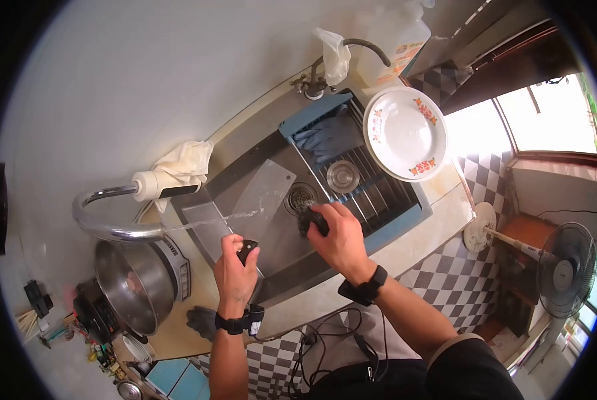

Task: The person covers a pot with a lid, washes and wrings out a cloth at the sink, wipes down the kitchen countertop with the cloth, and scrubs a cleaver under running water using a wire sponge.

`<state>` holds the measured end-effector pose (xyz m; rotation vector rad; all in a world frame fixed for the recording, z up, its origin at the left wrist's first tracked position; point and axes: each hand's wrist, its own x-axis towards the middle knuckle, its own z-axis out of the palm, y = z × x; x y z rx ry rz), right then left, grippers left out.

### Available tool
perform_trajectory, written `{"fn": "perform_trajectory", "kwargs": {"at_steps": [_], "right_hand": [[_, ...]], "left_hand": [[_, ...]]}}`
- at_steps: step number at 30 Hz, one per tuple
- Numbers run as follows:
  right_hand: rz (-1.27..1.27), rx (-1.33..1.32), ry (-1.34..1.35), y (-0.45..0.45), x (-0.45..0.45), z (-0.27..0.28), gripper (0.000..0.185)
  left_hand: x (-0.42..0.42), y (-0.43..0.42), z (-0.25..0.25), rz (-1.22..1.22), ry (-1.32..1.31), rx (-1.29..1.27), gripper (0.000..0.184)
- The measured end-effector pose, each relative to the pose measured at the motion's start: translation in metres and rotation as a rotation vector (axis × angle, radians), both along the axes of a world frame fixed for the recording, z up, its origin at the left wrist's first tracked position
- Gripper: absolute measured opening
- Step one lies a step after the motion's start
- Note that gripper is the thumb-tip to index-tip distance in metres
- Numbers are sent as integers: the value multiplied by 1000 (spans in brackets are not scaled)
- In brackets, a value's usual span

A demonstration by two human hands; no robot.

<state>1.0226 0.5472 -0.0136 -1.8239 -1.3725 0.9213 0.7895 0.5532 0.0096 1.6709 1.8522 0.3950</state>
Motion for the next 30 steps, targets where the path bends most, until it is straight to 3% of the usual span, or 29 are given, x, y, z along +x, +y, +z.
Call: {"fn": "perform_trajectory", "kwargs": {"at_steps": [5,8,12,15,18,22,26,30], "right_hand": [[86,220,7,37,-30,-19,30],[392,372,92,31,-51,-17,37],[187,307,0,52,-53,-24,29],[419,380,25,44,-68,-12,26],[135,257,-32,63,-47,-30,26],[421,382,127,41,-67,-17,27],[134,257,-162,79,-25,-59,26],[-50,269,-315,53,21,-30,26]], "left_hand": [[11,-3,5,-180,103,-15,24],[12,-1,4,-187,107,-44,22],[16,1,8,-242,136,14,19],[14,0,4,-263,162,59,17],[12,-3,7,-255,177,50,16],[4,-3,-1,-231,170,60,16],[3,-10,14,-224,203,28,17],[-2,-13,26,-137,149,-33,20]]}}
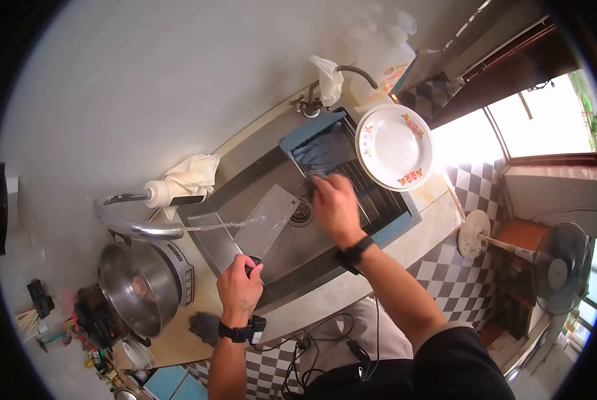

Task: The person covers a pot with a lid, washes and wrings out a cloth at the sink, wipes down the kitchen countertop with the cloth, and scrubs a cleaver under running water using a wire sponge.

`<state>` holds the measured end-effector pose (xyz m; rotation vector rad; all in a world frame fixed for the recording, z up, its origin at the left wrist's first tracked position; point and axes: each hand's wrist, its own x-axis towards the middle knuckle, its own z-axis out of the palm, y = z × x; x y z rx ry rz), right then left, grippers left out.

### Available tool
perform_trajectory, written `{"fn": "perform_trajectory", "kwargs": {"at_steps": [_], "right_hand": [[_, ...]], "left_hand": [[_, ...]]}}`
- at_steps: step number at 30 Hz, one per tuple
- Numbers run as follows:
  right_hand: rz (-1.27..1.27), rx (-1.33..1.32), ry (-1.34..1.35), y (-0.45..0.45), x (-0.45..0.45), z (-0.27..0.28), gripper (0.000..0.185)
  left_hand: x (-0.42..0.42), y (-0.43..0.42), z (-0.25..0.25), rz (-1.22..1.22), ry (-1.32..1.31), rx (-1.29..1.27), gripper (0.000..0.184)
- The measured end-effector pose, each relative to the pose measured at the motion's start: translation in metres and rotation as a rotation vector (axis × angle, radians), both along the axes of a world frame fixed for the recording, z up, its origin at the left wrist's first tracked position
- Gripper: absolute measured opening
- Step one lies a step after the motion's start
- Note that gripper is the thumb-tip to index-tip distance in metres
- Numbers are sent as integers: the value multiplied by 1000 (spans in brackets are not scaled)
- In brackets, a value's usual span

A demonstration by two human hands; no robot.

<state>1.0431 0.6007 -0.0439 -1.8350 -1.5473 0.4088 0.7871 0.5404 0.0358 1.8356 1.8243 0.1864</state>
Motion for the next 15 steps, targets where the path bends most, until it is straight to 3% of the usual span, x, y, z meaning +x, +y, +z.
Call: {"fn": "perform_trajectory", "kwargs": {"at_steps": [1,3,4,5,6,7,8,9,11,13,15], "right_hand": [[-46,3,-20,-11,11,6,27],[-108,-21,-339,-33,21,21,33],[-98,-38,-273,-45,20,20,33],[-45,-12,-150,-55,11,22,30],[31,26,-18,-67,-3,14,25],[94,-154,177,-79,-20,13,26],[54,-565,607,-78,-40,42,37],[123,-594,782,-83,-57,31,48],[231,-823,1277,-77,-80,34,45],[150,-942,1088,-68,-86,34,33],[150,-906,1185,-65,-77,42,29]], "left_hand": [[-1,1,2,45,-40,25,22],[-9,-2,-6,79,-132,4,22],[-13,-2,-11,95,-226,-26,22],[-12,-2,-14,99,-224,-12,22],[-9,-5,-16,215,-532,-170,20],[-5,-9,-20,324,-840,-329,18],[-2,-15,-28,348,-992,-405,17],[2,-22,-39,346,-1080,-420,17],[24,-35,-49,417,-1205,-350,18],[21,-38,-48,277,-1053,-285,26],[16,-34,-26,-39,-830,-214,36]]}}
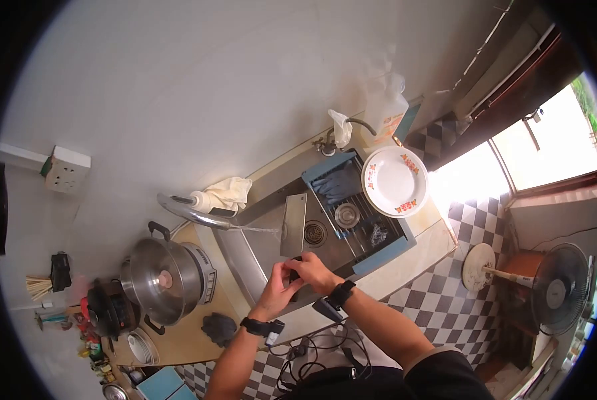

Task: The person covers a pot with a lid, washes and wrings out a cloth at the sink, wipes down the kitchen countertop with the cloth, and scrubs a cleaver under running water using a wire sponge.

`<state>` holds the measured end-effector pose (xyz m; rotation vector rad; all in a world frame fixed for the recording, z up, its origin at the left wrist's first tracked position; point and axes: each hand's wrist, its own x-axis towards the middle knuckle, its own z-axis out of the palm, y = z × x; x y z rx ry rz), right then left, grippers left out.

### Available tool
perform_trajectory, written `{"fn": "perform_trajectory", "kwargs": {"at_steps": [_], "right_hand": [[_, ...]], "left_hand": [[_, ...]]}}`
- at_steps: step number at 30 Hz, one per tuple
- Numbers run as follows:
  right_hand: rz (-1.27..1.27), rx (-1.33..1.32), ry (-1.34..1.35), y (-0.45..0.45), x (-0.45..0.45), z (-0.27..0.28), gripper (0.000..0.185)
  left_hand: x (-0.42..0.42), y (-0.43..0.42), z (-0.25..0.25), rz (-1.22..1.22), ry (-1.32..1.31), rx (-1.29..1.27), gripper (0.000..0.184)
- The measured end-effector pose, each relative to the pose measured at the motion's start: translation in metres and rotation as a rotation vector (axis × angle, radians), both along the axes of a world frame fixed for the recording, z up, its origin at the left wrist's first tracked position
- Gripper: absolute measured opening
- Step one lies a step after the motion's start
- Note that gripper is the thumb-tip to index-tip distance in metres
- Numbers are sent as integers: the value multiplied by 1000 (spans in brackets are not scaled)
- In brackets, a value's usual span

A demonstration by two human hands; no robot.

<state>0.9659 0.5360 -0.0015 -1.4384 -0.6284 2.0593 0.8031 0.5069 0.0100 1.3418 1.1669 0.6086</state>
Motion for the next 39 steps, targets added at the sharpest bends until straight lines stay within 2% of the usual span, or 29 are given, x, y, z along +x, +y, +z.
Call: {"fn": "perform_trajectory", "kwargs": {"at_steps": [2,3,5,6,8,9,10,12,14,16,18,19,20,22,24,26,28,29,30,32,34,35,36,37,38,39], "right_hand": [[-54,14,69,5,11,12,25],[-87,-55,138,8,16,14,22],[-150,-151,261,12,20,28,17],[-164,-140,237,11,23,29,17],[-1,-135,74,14,28,20,14],[200,37,-346,7,26,15,21],[185,32,-375,-10,23,17,21],[338,542,-1172,-44,21,32,26],[354,420,-1230,-58,26,57,20],[362,462,-1315,-79,33,63,17],[333,480,-1346,-96,40,59,14],[341,537,-1350,-102,42,64,13],[351,597,-1355,-108,44,68,12],[365,602,-1365,-121,55,61,11],[335,568,-1384,-135,67,51,18],[341,553,-1403,-150,91,41,22],[331,534,-1429,-170,115,30,27],[346,523,-1427,-180,132,25,27],[351,513,-1437,-186,152,20,28],[348,589,-1431,-197,189,3,33],[371,675,-1468,-195,219,-5,25],[366,711,-1464,-192,233,-12,25],[361,751,-1455,-187,246,-19,26],[374,740,-1438,-180,258,-22,17],[385,791,-1466,-174,270,-28,14],[376,823,-1467,-168,281,-35,13]], "left_hand": [[-30,27,33,-165,347,-94,26],[-56,42,14,-185,445,-116,26],[-86,71,-2,221,30,-147,24],[-101,92,-11,309,-94,-262,34],[-109,129,-28,518,-306,-391,66],[-108,147,-39,551,-392,-412,65],[-106,162,-52,583,-479,-439,64],[-108,186,-80,506,-695,-528,52],[-97,192,-72,544,-749,-437,25],[-93,197,-79,552,-792,-416,21],[-86,191,-78,583,-830,-375,22],[-85,192,-85,578,-857,-314,33],[-80,189,-67,601,-843,-270,44],[-82,194,-49,506,-957,-228,49],[-83,190,-40,498,-1043,-242,36],[-86,175,-50,571,-1064,-314,44],[-84,135,-40,645,-928,-438,68],[-79,114,-47,602,-725,-434,72],[-74,89,-40,539,-615,-470,70],[-58,41,-40,351,-402,-420,54],[-40,2,-48,235,-320,-420,45],[-34,-18,-51,77,-270,-411,52],[-31,-32,-58,-76,-213,-398,67],[-31,-34,-84,-75,-219,-441,51],[-32,-27,-125,-68,-220,-485,44],[-11,-20,-121,-89,-204,-465,44]]}}
